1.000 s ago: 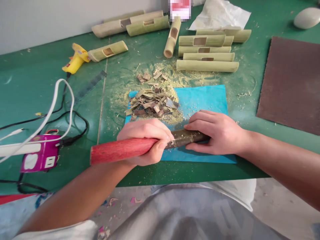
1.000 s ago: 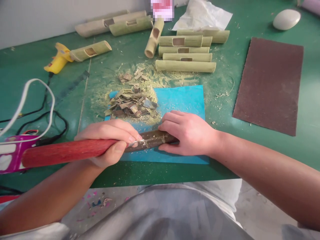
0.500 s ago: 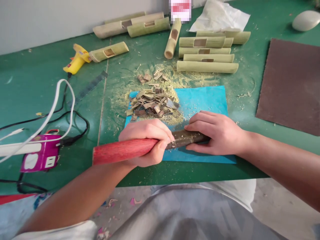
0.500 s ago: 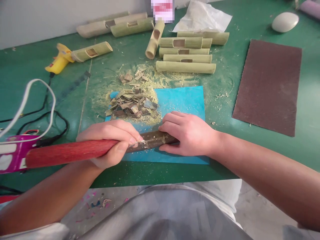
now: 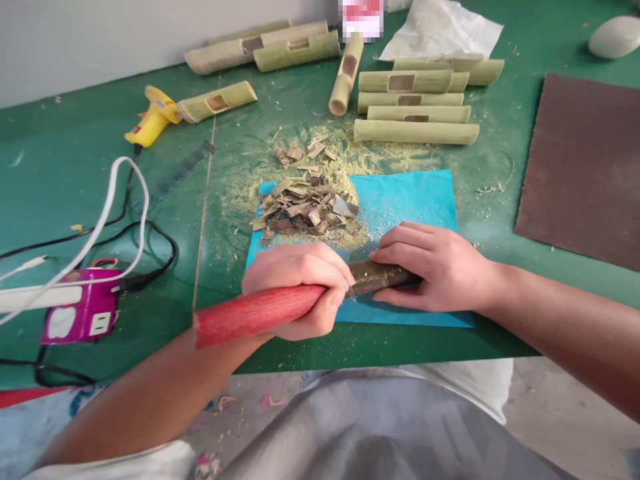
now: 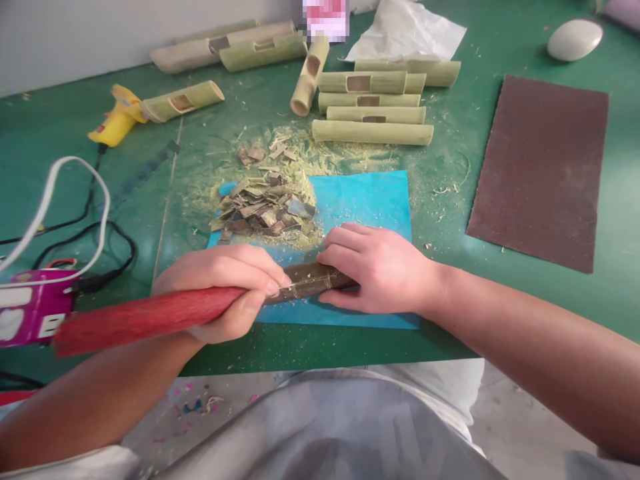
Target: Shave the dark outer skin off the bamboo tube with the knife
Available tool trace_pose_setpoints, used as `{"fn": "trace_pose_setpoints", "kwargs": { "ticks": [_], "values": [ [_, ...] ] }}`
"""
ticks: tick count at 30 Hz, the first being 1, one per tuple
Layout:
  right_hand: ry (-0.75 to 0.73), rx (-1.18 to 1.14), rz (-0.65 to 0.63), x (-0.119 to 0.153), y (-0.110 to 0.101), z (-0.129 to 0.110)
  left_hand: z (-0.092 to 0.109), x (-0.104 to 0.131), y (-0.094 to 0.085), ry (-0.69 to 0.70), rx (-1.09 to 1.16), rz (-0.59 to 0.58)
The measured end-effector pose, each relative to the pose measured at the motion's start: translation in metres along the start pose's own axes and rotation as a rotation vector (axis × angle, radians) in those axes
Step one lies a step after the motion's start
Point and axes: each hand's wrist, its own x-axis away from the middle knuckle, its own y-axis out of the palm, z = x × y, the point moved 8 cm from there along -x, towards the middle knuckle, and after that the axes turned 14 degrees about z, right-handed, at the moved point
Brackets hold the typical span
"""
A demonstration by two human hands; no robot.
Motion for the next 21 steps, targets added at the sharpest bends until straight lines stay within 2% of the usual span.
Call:
{"fn": "trace_pose_setpoints", "kwargs": {
  "ticks": [6, 12, 18, 21],
  "values": [
    [-0.019, 0.017, 0.013, -0.0011, -0.0005, -0.0013, -0.0011, 0.0018, -0.0044, 0.017, 0.071, 0.045],
    [-0.011, 0.012, 0.0, -0.0002, -0.0001, -0.0007, 0.0012, -0.0001, 0.0036, 0.016, 0.016, -0.041],
    [-0.011, 0.015, 0.003, 0.0, -0.0006, -0.0012, -0.0006, 0.002, -0.0041, -0.03, 0.056, 0.034],
    [-0.019, 0.017, 0.007, -0.0005, -0.0005, -0.002, 0.0009, 0.0037, -0.0047, 0.015, 0.063, 0.022]
  ]
}}
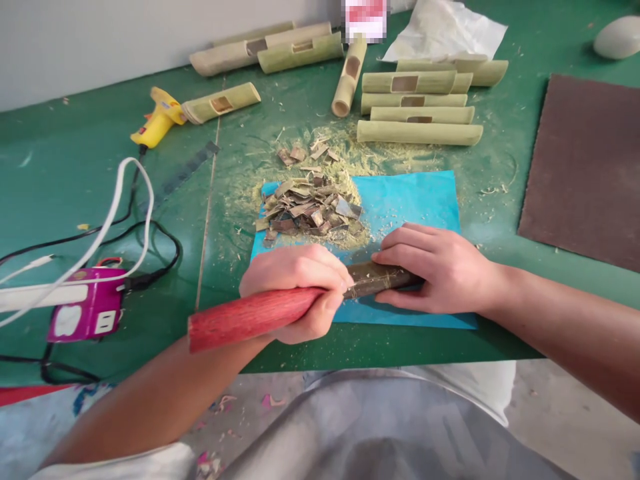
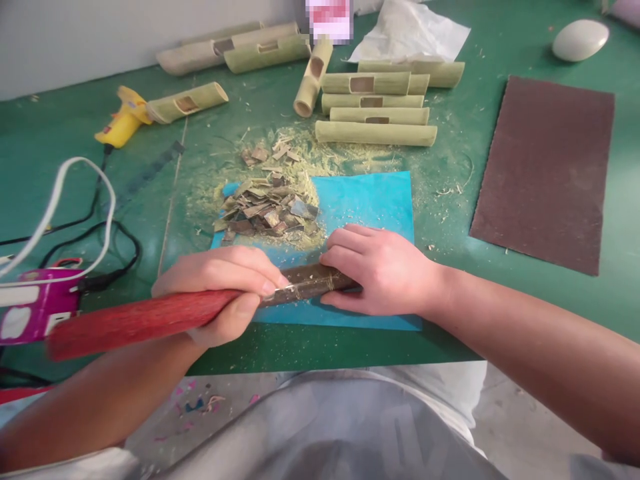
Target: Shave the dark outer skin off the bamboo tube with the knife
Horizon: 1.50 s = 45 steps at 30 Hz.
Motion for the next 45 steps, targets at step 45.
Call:
{"fn": "trace_pose_setpoints", "kwargs": {
  "ticks": [45],
  "values": [
    [-0.025, 0.026, -0.003, -0.001, 0.0, -0.003, 0.001, -0.001, 0.009, -0.009, -0.054, -0.093]
  ]
}}
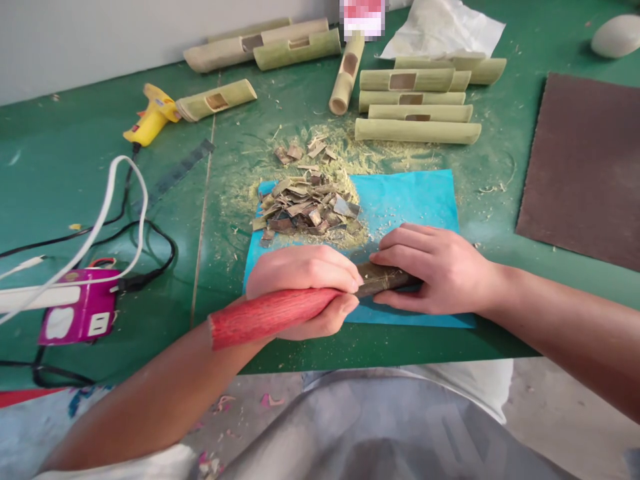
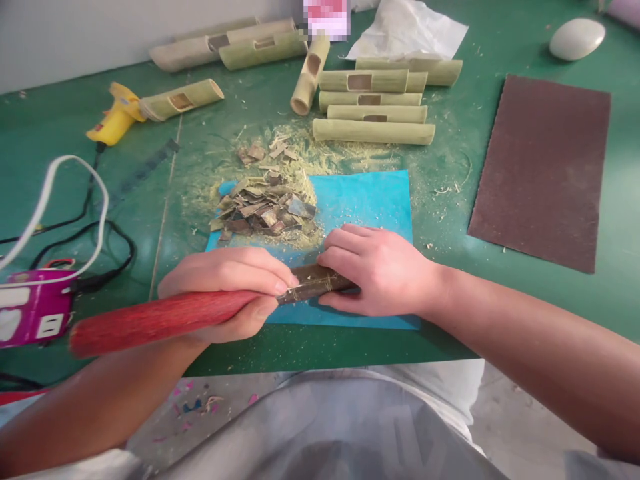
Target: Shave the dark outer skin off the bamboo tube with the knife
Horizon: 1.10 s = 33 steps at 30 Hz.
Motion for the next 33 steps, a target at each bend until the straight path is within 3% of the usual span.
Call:
{"fn": "trace_pose_setpoints", "kwargs": {
  "ticks": [17, 29, 33],
  "values": [
    [0.007, -0.011, -0.011, 0.001, 0.001, 0.002, -0.003, 0.003, 0.003, -0.008, 0.054, -0.031],
    [0.009, -0.015, -0.003, 0.001, 0.0, 0.001, 0.003, -0.001, -0.008, -0.01, 0.053, 0.072],
    [0.008, -0.007, -0.006, 0.001, 0.0, 0.001, 0.001, 0.001, -0.006, 0.012, 0.07, 0.043]
  ]
}}
